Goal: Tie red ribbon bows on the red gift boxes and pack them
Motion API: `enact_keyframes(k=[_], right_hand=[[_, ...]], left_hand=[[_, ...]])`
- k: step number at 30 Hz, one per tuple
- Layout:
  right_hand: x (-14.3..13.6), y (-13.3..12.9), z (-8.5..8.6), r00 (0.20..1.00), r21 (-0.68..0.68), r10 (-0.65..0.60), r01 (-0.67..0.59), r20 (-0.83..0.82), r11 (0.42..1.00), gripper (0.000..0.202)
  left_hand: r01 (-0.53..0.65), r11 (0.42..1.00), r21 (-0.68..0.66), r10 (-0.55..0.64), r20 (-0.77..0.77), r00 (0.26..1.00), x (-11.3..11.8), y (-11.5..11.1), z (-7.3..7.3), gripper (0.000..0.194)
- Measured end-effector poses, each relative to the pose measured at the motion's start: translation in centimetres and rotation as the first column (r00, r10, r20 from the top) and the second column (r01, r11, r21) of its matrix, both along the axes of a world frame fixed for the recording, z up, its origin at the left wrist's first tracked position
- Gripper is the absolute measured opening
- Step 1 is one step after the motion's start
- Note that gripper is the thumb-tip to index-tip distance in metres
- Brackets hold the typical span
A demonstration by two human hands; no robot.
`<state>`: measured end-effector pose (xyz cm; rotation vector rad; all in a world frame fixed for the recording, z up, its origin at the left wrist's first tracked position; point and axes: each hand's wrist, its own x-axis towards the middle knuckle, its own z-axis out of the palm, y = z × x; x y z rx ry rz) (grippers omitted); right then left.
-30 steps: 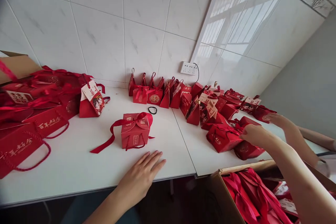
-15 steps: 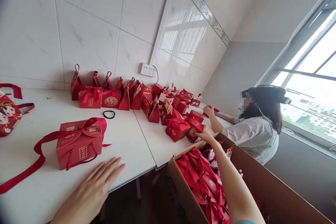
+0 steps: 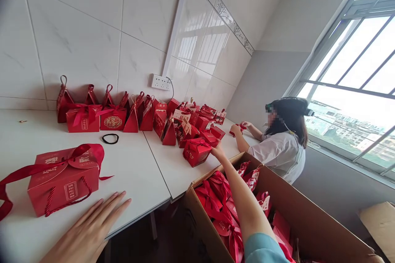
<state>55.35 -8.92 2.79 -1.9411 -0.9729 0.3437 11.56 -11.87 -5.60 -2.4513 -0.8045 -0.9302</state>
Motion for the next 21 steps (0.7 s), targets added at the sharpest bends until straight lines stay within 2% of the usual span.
enact_keyframes(k=[4,8,13,17,21], right_hand=[[-0.5,-0.7,0.8,0.985,-0.016,0.067,-0.071,-0.156,0.997,0.043],[-0.7,-1.4,1.3,0.968,-0.052,0.045,-0.06,-0.246,0.997,0.056],[-2.2,-1.4,0.8,0.934,-0.099,0.096,-0.138,-0.345,0.985,0.051],[-4.0,-0.5,0.4,0.939,-0.126,0.115,-0.163,-0.323,0.979,0.045],[-4.8,-0.2,1.1,0.978,-0.178,0.05,-0.087,-0.204,0.98,0.048]], left_hand=[[0.008,1.0,0.004,-0.008,-0.006,1.0,-0.1,0.0,0.1,0.085],[-0.005,1.0,0.001,0.005,-0.015,1.0,-0.1,-0.2,0.3,0.086],[-0.001,0.999,-0.037,0.0,-0.03,1.0,0.0,-0.3,0.3,0.088],[0.0,0.998,-0.058,-0.002,-0.026,1.0,0.0,-0.3,0.2,0.088],[0.004,0.998,-0.061,-0.005,-0.012,1.0,-0.2,-0.2,-0.2,0.087]])
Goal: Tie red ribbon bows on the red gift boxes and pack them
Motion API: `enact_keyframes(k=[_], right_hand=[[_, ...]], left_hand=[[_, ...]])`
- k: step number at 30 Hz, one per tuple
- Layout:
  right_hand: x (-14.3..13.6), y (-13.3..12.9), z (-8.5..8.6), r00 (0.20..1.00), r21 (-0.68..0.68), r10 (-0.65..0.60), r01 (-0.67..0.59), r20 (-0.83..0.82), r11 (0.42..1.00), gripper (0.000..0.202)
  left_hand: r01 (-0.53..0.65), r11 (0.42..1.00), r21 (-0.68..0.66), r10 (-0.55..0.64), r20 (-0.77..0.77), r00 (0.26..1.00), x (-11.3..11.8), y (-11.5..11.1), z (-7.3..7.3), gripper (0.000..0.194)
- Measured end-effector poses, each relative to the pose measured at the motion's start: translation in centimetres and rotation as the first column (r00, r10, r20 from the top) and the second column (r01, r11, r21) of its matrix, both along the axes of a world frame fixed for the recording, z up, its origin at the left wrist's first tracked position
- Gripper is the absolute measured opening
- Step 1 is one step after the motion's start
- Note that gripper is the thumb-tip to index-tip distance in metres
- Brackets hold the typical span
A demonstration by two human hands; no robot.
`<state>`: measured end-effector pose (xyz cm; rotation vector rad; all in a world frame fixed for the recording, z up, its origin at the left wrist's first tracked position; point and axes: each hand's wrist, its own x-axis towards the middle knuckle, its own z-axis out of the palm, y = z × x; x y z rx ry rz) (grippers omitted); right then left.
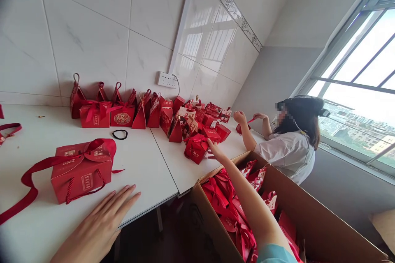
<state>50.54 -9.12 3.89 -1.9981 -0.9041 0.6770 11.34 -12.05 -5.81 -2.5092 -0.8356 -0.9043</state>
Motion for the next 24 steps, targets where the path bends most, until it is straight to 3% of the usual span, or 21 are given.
enact_keyframes(k=[3,5,7,10,13,14,16,19,21,22,24], right_hand=[[-0.4,-0.5,1.5,0.983,0.01,-0.068,0.067,0.169,0.998,0.054],[-1.4,-1.1,2.7,0.948,0.086,-0.094,0.071,0.303,0.994,0.057],[-3.2,-1.7,3.8,0.909,0.174,-0.074,0.001,0.411,0.985,0.057],[-7.4,-2.2,4.7,0.85,0.216,0.103,-0.245,0.517,0.945,0.039],[-12.6,-1.9,4.8,0.598,0.152,0.363,-0.639,0.714,0.754,0.026],[-14.3,-1.6,4.7,0.539,0.12,0.434,-0.715,0.722,0.689,0.025],[-17.6,-0.6,4.4,0.494,0.078,0.559,-0.792,0.666,0.606,0.026],[-21.8,1.3,4.2,0.494,0.064,0.661,-0.825,0.564,0.562,0.03],[-23.9,2.7,4.2,0.511,0.07,0.672,-0.82,0.536,0.567,0.034],[-24.8,3.3,4.2,0.529,0.073,0.667,-0.809,0.525,0.583,0.036],[-26.3,4.3,4.5,0.578,0.076,0.653,-0.774,0.489,0.628,0.035]], left_hand=[[0.014,1.0,0.004,-0.014,-0.007,1.0,0.0,0.2,-0.2,0.078],[0.029,0.999,-0.029,-0.029,-0.006,1.0,0.2,0.2,0.1,0.067],[0.076,0.992,-0.105,-0.074,0.021,0.997,0.3,-0.1,0.9,0.051],[0.241,0.932,-0.269,-0.2,0.172,0.965,0.1,-1.4,3.0,0.027],[0.428,0.858,-0.284,-0.291,0.418,0.861,-1.1,-2.9,5.3,0.019],[0.451,0.858,-0.245,-0.297,0.48,0.826,-1.8,-3.2,6.1,0.02],[0.415,0.899,-0.141,-0.277,0.55,0.788,-3.4,-3.3,7.7,0.022],[0.191,0.978,-0.089,-0.102,0.595,0.797,-5.9,-1.6,9.6,0.019],[0.015,0.973,-0.228,0.133,0.618,0.775,-7.3,0.7,10.5,0.015],[-0.04,0.936,-0.35,0.258,0.605,0.753,-7.9,1.9,10.8,0.018],[-0.086,0.787,-0.611,0.463,0.492,0.737,-8.7,4.0,11.2,0.027]])
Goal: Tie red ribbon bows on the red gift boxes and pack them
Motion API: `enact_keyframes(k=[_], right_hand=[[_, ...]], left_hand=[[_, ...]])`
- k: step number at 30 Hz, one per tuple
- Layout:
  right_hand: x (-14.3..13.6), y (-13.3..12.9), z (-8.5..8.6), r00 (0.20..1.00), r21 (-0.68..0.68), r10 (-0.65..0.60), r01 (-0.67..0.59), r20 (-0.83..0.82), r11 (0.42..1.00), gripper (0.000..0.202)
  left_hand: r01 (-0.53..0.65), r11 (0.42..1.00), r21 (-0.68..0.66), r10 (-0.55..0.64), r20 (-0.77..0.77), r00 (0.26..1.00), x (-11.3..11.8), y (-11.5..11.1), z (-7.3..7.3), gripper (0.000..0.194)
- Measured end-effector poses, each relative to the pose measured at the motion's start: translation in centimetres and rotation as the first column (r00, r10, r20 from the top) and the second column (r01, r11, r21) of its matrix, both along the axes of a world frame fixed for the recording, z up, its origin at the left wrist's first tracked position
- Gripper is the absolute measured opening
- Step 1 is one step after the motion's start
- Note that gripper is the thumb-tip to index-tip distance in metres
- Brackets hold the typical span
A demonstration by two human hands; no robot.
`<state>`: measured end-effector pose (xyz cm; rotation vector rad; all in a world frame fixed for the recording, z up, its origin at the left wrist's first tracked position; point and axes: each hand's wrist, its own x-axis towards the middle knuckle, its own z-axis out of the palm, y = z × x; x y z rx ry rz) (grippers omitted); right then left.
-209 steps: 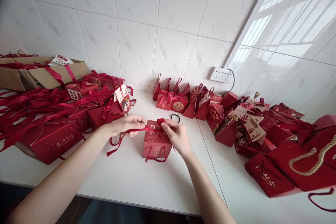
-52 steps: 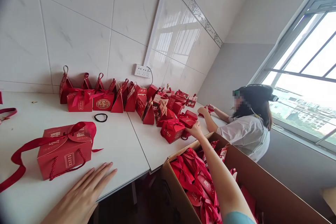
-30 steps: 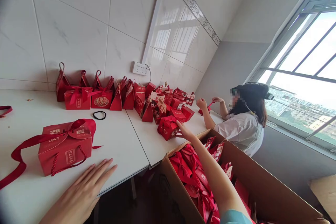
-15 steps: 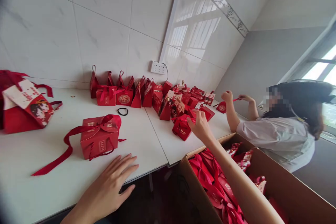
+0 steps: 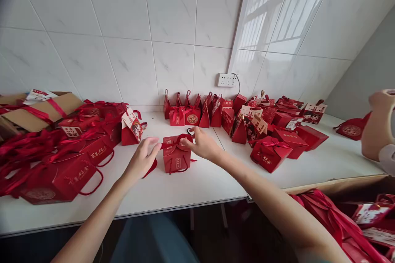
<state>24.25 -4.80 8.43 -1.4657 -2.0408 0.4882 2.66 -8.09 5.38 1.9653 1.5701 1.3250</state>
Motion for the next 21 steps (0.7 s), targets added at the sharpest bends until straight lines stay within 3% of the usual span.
enact_keyframes(k=[2,4,8,12,15,18,20,21], right_hand=[[-1.0,0.8,0.4,0.999,-0.049,-0.034,0.032,-0.036,0.998,0.021],[-1.6,1.4,0.9,0.997,-0.107,-0.026,0.018,-0.078,0.994,0.016],[-1.6,2.1,1.0,0.972,-0.271,0.016,-0.082,-0.236,0.959,0.027],[-0.6,1.9,-0.6,0.913,-0.428,0.021,-0.211,-0.407,0.879,0.025],[0.2,1.1,-2.2,0.892,-0.492,0.009,-0.257,-0.451,0.832,0.026],[1.5,0.2,-3.2,0.905,-0.519,0.029,-0.269,-0.424,0.811,0.02],[2.6,-0.3,-3.2,0.926,-0.495,0.005,-0.207,-0.378,0.844,0.024],[3.2,-0.4,-3.1,0.928,-0.467,-0.041,-0.148,-0.37,0.872,0.032]], left_hand=[[0.033,0.966,-0.257,-0.033,0.006,0.999,-0.5,1.4,0.2,0.033],[0.155,0.904,-0.399,-0.126,0.098,0.987,-0.8,2.0,0.3,0.036],[0.397,0.817,-0.418,-0.282,0.312,0.907,-1.3,2.1,0.2,0.035],[0.452,0.806,-0.382,-0.292,0.408,0.865,-1.4,1.6,-0.7,0.035],[0.402,0.833,-0.381,-0.241,0.404,0.882,-1.5,0.7,-1.7,0.033],[0.273,0.895,-0.352,-0.149,0.341,0.928,-2.8,-1.1,-2.2,0.027],[0.028,0.987,-0.157,0.01,0.234,0.972,-4.7,-2.8,-2.2,0.021],[-0.152,0.988,0.011,0.148,0.176,0.973,-6.0,-3.8,-2.1,0.023]])
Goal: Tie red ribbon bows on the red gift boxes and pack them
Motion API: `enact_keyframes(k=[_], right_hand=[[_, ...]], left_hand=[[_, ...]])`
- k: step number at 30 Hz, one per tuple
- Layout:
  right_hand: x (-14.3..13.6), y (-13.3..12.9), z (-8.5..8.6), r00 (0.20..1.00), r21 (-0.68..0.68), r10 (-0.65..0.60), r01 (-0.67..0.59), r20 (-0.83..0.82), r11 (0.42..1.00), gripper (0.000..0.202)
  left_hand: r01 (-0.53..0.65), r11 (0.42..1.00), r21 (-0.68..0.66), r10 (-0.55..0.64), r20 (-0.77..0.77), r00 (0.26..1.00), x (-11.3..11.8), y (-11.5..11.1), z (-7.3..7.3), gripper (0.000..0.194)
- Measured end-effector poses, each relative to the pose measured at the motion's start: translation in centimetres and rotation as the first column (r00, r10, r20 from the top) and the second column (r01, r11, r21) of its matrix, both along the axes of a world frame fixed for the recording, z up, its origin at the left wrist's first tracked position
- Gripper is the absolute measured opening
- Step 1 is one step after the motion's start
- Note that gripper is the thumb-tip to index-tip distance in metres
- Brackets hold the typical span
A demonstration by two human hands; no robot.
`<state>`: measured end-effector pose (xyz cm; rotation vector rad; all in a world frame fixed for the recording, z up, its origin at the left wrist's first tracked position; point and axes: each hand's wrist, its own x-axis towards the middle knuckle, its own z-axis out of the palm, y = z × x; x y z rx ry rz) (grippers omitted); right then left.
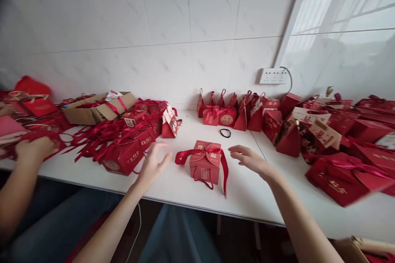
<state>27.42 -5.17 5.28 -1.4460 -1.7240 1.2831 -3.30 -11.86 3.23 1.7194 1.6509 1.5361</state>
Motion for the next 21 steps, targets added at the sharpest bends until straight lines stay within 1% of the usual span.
enact_keyframes(k=[1,2,3,4,5,6,7,8,9,10,11,12,13,14,15,16,17,18,19,20,21], right_hand=[[0.4,-0.1,0.1,0.999,0.031,-0.044,0.044,-0.013,0.999,0.039],[0.7,-0.1,0.3,0.996,0.062,-0.077,0.079,-0.034,0.995,0.044],[0.9,-0.2,0.6,0.993,0.09,-0.102,0.106,-0.054,0.99,0.046],[0.8,-0.3,0.8,0.991,0.115,-0.112,0.119,-0.068,0.986,0.048],[0.7,-0.5,1.1,0.991,0.136,-0.111,0.12,-0.072,0.983,0.048],[0.3,-0.7,1.4,0.993,0.154,-0.097,0.106,-0.065,0.982,0.049],[-0.1,-0.9,1.7,0.996,0.173,-0.069,0.077,-0.048,0.982,0.049],[-0.5,-1.3,1.9,0.999,0.195,-0.031,0.035,-0.024,0.98,0.049],[-1.0,-1.6,2.1,1.0,0.223,0.011,-0.011,0.004,0.975,0.048],[-1.4,-2.1,2.3,0.999,0.26,0.044,-0.051,0.032,0.964,0.047],[-1.8,-2.5,2.5,0.997,0.303,0.063,-0.076,0.055,0.95,0.046],[-2.2,-3.1,2.6,0.995,0.351,0.072,-0.092,0.07,0.932,0.045],[-2.6,-3.6,2.8,0.994,0.395,0.078,-0.103,0.079,0.913,0.044],[-2.9,-4.2,3.0,0.992,0.434,0.088,-0.116,0.086,0.893,0.042],[-3.3,-4.7,3.2,0.99,0.469,0.106,-0.138,0.094,0.872,0.039],[-3.7,-5.3,3.4,0.985,0.498,0.135,-0.172,0.109,0.85,0.036],[-4.1,-5.8,3.7,0.977,0.527,0.17,-0.212,0.128,0.823,0.034],[-4.6,-6.3,4.0,0.968,0.557,0.205,-0.252,0.146,0.792,0.033],[-5.0,-6.7,4.3,0.957,0.587,0.24,-0.289,0.162,0.757,0.038],[-5.4,-7.0,4.6,0.945,0.614,0.277,-0.324,0.174,0.72,0.047],[-5.7,-7.3,4.8,0.931,0.635,0.317,-0.358,0.182,0.685,0.06]], left_hand=[[-0.196,0.965,0.175,0.21,-0.067,0.975,-1.3,-0.9,0.1,0.028],[-0.373,0.873,0.314,0.419,-0.093,0.903,-2.7,-1.8,0.1,0.035],[-0.516,0.764,0.387,0.589,-0.092,0.803,-4.0,-2.5,0.2,0.044],[-0.627,0.684,0.372,0.698,-0.086,0.711,-5.3,-3.0,0.2,0.056],[-0.711,0.639,0.294,0.759,-0.089,0.645,-6.4,-3.4,0.3,0.069],[-0.764,0.622,0.168,0.782,-0.103,0.614,-7.4,-3.5,0.3,0.081],[-0.78,0.626,0.021,0.776,-0.113,0.62,-8.2,-3.6,0.3,0.09],[-0.763,0.637,-0.112,0.755,-0.109,0.646,-8.7,-3.6,0.3,0.096],[-0.732,0.651,-0.204,0.731,-0.094,0.676,-9.1,-3.6,0.3,0.099],[-0.705,0.667,-0.241,0.711,-0.076,0.699,-9.4,-3.7,0.1,0.1],[-0.691,0.687,-0.223,0.698,-0.063,0.714,-9.5,-3.9,-0.1,0.1],[-0.688,0.709,-0.155,0.689,-0.054,0.722,-9.4,-4.1,-0.3,0.101],[-0.685,0.727,-0.05,0.683,-0.052,0.729,-9.3,-4.5,-0.5,0.102],[-0.665,0.743,0.078,0.67,-0.061,0.74,-9.1,-5.0,-0.7,0.104],[-0.616,0.758,0.215,0.643,-0.082,0.762,-8.8,-5.5,-0.7,0.108],[-0.533,0.772,0.346,0.599,-0.117,0.792,-8.4,-6.0,-0.6,0.112],[-0.42,0.785,0.456,0.539,-0.169,0.825,-7.9,-6.5,-0.3,0.117],[-0.285,0.797,0.532,0.461,-0.232,0.857,-7.2,-6.9,0.2,0.122],[-0.146,0.807,0.572,0.367,-0.292,0.883,-6.4,-7.2,0.9,0.125],[-0.015,0.81,0.586,0.266,-0.344,0.9,-5.5,-7.4,1.6,0.128],[0.093,0.807,0.584,0.164,-0.371,0.914,-4.5,-7.5,2.3,0.129]])
